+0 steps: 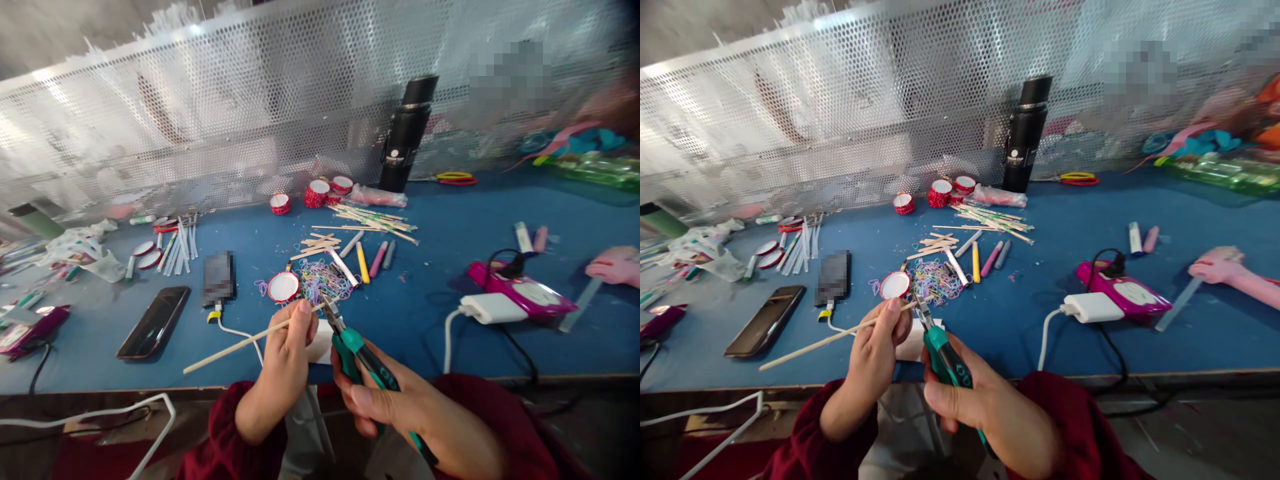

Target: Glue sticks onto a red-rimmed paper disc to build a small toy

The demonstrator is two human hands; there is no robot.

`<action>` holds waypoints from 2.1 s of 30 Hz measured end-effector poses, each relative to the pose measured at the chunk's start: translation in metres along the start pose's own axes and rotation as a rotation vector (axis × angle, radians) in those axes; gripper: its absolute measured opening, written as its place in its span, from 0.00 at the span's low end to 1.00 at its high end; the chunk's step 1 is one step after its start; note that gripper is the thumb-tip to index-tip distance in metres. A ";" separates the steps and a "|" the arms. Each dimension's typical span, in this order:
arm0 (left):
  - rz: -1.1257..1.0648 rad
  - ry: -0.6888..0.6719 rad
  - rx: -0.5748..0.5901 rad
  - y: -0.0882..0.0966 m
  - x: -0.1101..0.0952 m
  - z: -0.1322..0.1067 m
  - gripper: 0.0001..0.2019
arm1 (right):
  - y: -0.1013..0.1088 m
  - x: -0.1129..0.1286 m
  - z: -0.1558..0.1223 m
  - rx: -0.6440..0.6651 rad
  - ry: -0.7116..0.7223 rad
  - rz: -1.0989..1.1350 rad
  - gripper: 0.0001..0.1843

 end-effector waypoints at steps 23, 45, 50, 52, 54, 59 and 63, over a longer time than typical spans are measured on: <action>0.024 -0.041 -0.062 0.008 0.003 0.001 0.28 | -0.019 0.007 0.004 -0.006 -0.098 0.298 0.29; 0.016 -0.011 -0.156 0.041 -0.004 0.012 0.26 | 0.073 0.062 -0.022 -0.778 0.182 -1.371 0.34; 0.091 0.006 -0.103 0.042 -0.003 0.014 0.24 | 0.065 0.062 -0.016 -0.931 0.270 -1.811 0.29; 0.141 0.033 -0.029 0.036 -0.002 0.014 0.25 | 0.064 0.062 -0.012 -0.978 0.227 -1.887 0.29; 0.176 0.074 0.056 0.027 -0.002 0.014 0.27 | 0.065 0.065 -0.007 -1.031 0.152 -1.947 0.29; 0.126 0.153 0.143 0.013 -0.001 0.011 0.33 | 0.073 0.074 0.003 -1.130 -0.041 -1.989 0.22; 0.091 0.163 0.191 0.009 -0.003 0.010 0.37 | 0.083 0.073 0.011 -1.163 -0.120 -1.985 0.18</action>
Point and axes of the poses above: each hand's wrist, its own z-axis towards the middle knuckle, its own y-axis out of the back of the hand, x = y × z, the point moved 6 cm from there along z, towards the middle knuckle, and after that the axes turned 5 degrees about -z, right-handed, at the moved point
